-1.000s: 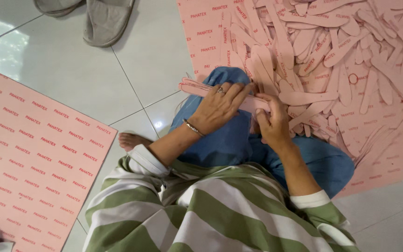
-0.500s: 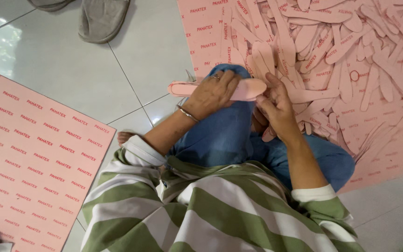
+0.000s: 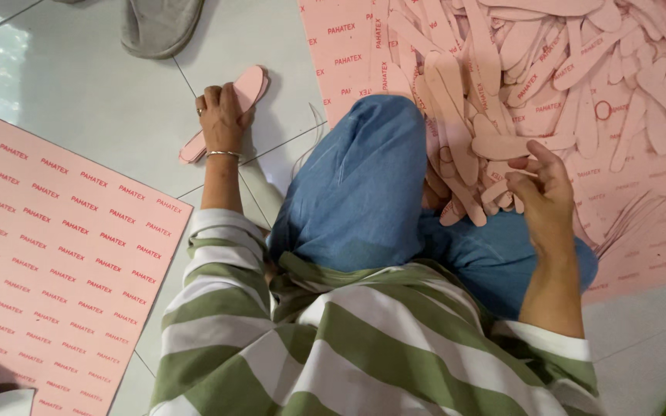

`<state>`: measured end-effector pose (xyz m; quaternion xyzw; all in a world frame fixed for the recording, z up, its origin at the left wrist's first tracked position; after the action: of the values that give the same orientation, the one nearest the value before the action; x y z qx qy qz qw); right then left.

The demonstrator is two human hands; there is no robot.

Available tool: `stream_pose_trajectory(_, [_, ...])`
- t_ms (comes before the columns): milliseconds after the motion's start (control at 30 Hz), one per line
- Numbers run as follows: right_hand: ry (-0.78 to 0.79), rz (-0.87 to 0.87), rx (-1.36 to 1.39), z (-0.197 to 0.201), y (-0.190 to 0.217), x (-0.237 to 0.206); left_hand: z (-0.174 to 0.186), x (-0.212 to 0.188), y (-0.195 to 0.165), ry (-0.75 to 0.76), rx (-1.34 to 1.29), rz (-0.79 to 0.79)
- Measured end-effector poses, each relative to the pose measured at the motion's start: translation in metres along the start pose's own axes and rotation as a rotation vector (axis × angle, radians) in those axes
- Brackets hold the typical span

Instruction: The person sits on the floor and repeatedly picks up pink shoe insoles from a large pile, separates them, and stacks them into a neat pile. The person handles the insoles by hand, turning them over and aligning them as they build the stack.

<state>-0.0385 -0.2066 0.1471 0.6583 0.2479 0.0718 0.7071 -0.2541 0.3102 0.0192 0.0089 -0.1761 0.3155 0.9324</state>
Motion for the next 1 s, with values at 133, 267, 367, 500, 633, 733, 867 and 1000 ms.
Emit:
stream_pose_trajectory(133, [-0.085, -0.049, 0.013, 0.023, -0.001, -0.009, -0.003, -0.002, 0.009, 0.115, -0.024, 0.069])
stream_pose_trajectory(267, [-0.155, -0.04, -0.074, 0.052, 0.003, -0.02, 0.0, 0.008, 0.004, 0.234, 0.094, 0.063])
stream_pose_trajectory(367, [-0.245, 0.015, -0.086, 0.094, 0.001, -0.03, -0.004, 0.018, 0.005, 0.283, 0.14, 0.097])
stream_pose_trajectory(500, [-0.403, 0.126, -0.046, 0.183, -0.014, -0.054, -0.009, 0.024, -0.006, 0.252, 0.16, -0.142])
stream_pose_trajectory(633, [-0.68, 0.079, -0.148, 0.29, -0.045, -0.111, -0.023, 0.022, 0.001, 0.391, 0.044, -0.071])
stream_pose_trajectory(733, [-0.929, -0.033, -0.178, 0.356, -0.078, -0.158, 0.01, 0.037, -0.006, 0.003, -0.102, -0.15])
stream_pose_trajectory(867, [-1.089, -0.157, -0.204, 0.391, -0.136, -0.183, 0.043, 0.034, 0.047, -0.173, -0.615, 0.391])
stream_pose_trajectory(1000, [-0.987, -0.209, -0.394, 0.383, -0.164, -0.168, 0.095, -0.034, 0.041, -0.175, -0.843, 0.618])
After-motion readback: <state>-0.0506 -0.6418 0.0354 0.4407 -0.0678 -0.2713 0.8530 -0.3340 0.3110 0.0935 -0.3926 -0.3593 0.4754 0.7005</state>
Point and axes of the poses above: each hand's wrist, its own x-axis towards the middle knuckle, its own z-axis out of the back of the hand, y = z × x, the point moved 7 cm from there along x, towards the middle knuckle, and after that the axes turned 14 degrees about x, right-handed, at the moved point
